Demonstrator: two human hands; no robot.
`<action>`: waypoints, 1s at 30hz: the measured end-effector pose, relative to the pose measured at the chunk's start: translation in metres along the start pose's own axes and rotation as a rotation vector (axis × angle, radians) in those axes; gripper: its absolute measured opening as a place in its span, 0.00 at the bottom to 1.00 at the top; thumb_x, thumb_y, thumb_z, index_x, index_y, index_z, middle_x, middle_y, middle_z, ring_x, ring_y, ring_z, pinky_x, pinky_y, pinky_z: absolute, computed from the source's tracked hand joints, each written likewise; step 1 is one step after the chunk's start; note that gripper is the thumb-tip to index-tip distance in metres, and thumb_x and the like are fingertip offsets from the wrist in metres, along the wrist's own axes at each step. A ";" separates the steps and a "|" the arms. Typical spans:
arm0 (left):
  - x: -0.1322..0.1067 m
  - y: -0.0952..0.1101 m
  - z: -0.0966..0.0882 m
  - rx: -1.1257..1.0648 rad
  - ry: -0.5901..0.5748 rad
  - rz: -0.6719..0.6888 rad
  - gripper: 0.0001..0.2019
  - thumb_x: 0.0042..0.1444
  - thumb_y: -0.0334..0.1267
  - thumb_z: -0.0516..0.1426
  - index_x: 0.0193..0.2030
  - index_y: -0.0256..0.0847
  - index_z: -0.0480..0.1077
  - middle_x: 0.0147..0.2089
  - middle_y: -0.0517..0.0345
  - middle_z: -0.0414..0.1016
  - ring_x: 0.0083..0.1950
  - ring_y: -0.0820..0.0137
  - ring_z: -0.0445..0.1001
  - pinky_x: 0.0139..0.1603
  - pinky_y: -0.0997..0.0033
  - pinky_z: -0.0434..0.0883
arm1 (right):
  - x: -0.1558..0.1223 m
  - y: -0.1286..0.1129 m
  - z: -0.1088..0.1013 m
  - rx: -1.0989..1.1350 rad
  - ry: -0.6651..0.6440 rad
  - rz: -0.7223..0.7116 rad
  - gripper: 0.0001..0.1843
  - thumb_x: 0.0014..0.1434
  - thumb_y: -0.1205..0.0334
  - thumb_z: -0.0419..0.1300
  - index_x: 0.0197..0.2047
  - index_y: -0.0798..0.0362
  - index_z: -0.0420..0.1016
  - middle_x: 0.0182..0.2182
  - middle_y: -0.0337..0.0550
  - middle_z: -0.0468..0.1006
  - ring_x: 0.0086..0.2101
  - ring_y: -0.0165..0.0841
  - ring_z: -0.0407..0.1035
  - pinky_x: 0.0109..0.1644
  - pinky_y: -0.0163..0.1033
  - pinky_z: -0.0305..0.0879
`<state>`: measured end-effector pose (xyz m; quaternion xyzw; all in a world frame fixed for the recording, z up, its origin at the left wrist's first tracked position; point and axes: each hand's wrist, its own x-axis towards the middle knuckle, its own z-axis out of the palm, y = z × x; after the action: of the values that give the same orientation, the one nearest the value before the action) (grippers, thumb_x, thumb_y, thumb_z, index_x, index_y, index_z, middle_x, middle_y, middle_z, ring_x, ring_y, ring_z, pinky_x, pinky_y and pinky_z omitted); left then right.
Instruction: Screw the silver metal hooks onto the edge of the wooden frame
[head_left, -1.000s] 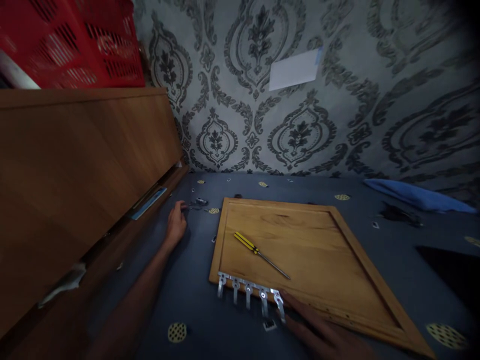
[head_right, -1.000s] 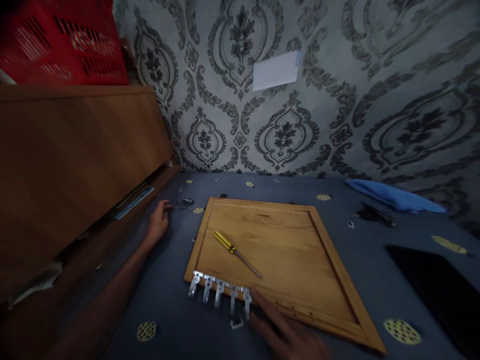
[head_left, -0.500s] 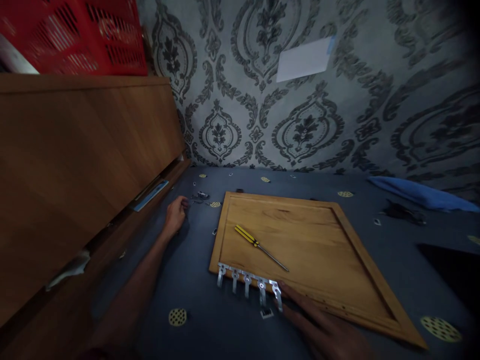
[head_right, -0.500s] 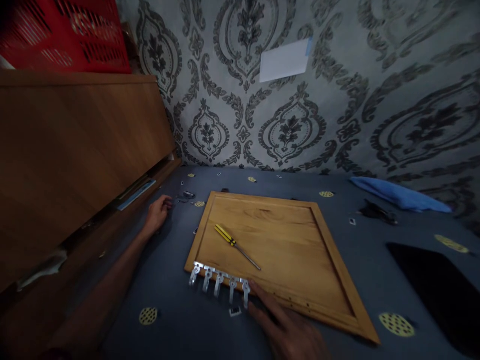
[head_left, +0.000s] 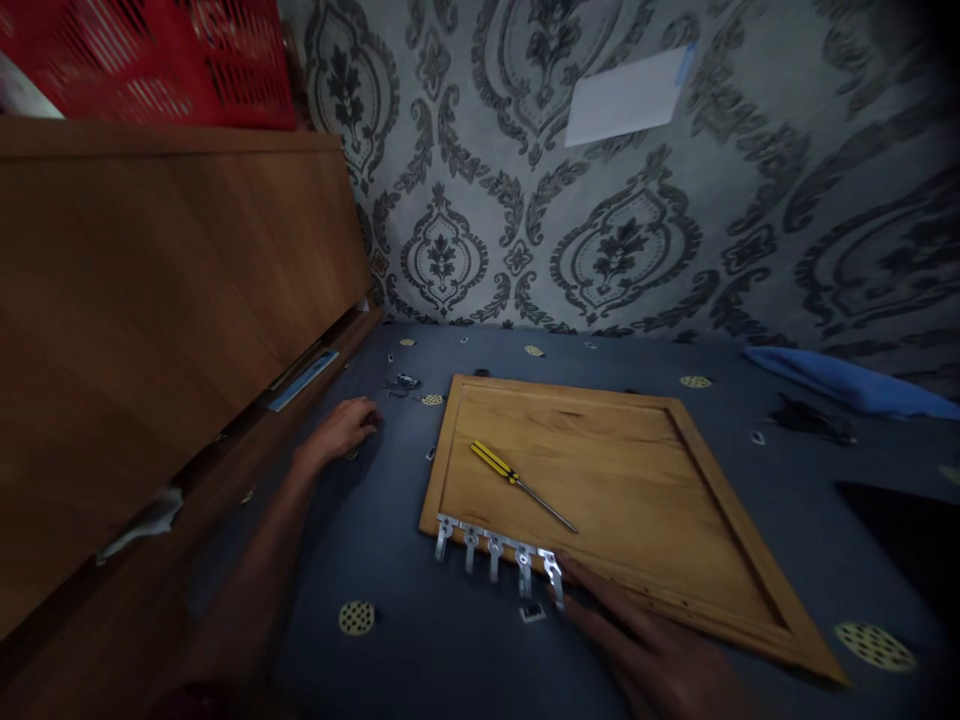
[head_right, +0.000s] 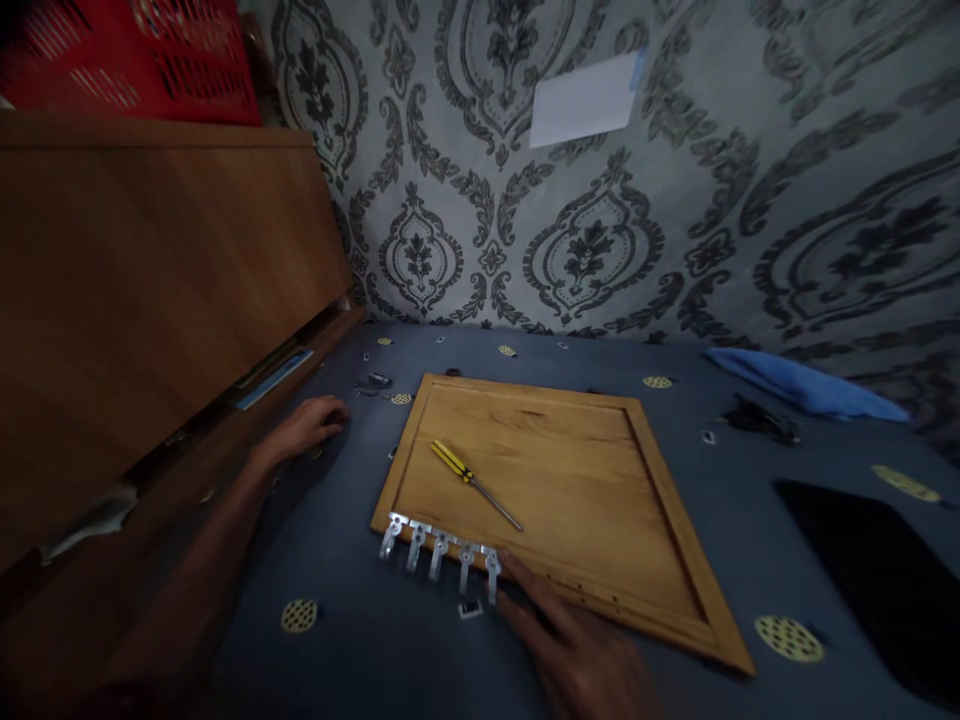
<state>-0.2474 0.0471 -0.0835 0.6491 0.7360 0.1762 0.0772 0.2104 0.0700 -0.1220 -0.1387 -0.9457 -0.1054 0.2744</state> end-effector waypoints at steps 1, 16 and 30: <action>0.000 0.000 0.001 0.010 -0.005 0.002 0.07 0.54 0.29 0.59 0.39 0.41 0.75 0.42 0.55 0.77 0.45 0.63 0.74 0.49 0.66 0.69 | -0.001 0.000 0.000 0.013 0.003 0.006 0.27 0.62 0.78 0.46 0.46 0.48 0.84 0.51 0.49 0.84 0.38 0.34 0.84 0.36 0.33 0.79; -0.001 0.006 0.009 0.034 0.047 -0.033 0.10 0.53 0.25 0.54 0.31 0.45 0.71 0.36 0.55 0.76 0.39 0.64 0.74 0.42 0.71 0.68 | -0.005 -0.003 0.002 0.121 -0.029 0.093 0.27 0.60 0.78 0.50 0.51 0.46 0.83 0.56 0.47 0.81 0.39 0.35 0.84 0.37 0.35 0.80; 0.005 0.070 0.004 -0.203 -0.042 0.097 0.04 0.53 0.31 0.58 0.36 0.41 0.72 0.32 0.60 0.76 0.35 0.67 0.74 0.38 0.72 0.66 | -0.001 -0.010 -0.004 0.133 -0.072 0.152 0.28 0.59 0.80 0.52 0.52 0.46 0.82 0.56 0.48 0.81 0.43 0.36 0.83 0.41 0.37 0.80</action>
<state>-0.1823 0.0594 -0.0613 0.6763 0.6803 0.2397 0.1496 0.2104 0.0594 -0.1205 -0.1953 -0.9466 -0.0164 0.2560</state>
